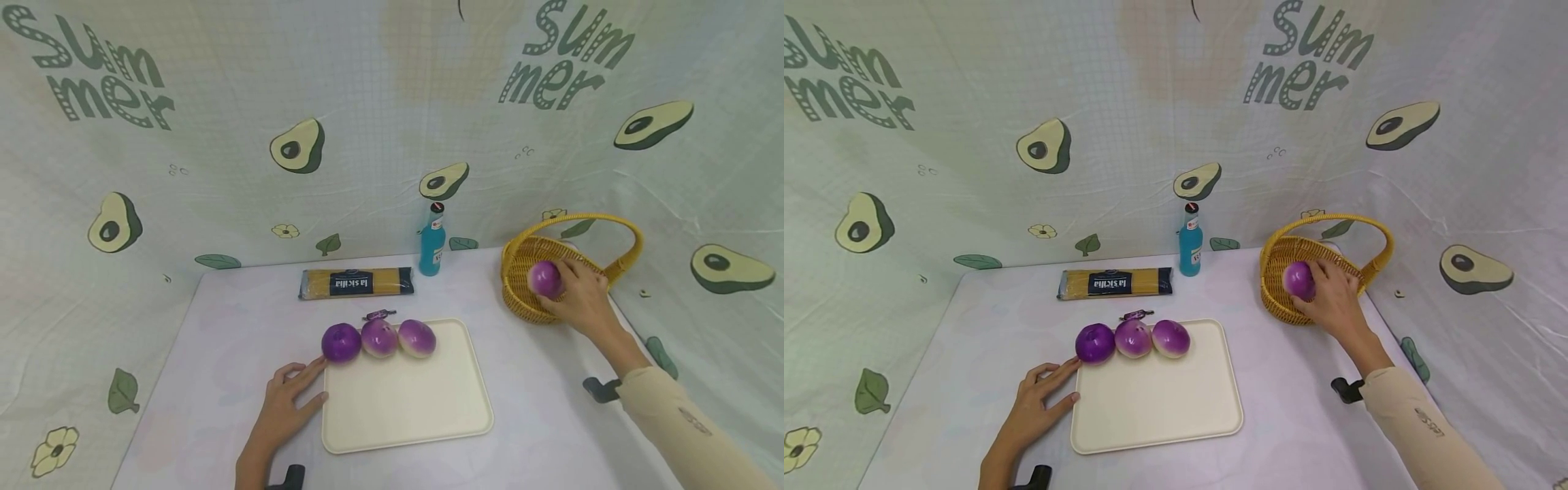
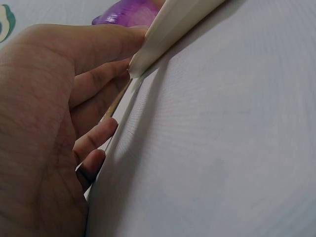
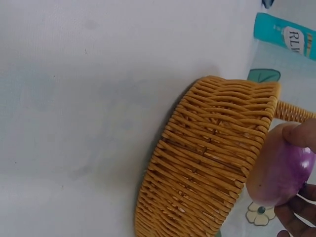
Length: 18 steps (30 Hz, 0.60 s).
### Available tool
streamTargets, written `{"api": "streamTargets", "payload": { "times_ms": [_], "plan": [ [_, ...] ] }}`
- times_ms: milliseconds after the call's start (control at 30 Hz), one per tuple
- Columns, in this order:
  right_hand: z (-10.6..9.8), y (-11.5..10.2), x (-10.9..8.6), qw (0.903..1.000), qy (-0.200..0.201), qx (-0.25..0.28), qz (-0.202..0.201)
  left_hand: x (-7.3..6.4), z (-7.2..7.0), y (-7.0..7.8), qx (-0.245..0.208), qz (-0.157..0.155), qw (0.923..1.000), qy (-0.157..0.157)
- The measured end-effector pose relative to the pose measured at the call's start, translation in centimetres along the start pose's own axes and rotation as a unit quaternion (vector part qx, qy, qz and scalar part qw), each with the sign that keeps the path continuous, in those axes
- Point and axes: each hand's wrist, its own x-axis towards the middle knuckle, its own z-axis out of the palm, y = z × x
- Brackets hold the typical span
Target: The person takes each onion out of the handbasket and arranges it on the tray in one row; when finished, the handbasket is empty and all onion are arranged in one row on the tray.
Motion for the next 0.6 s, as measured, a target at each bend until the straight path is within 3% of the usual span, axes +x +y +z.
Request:
{"api": "streamTargets", "payload": {
  "times_ms": [600],
  "plan": [
    [-0.17, -0.52, -0.23, 0.9999, 0.009, -0.002, -0.008, 0.16, 0.03, 0.15, 0.010, -0.002, 0.9999, -0.001]
  ]
}}
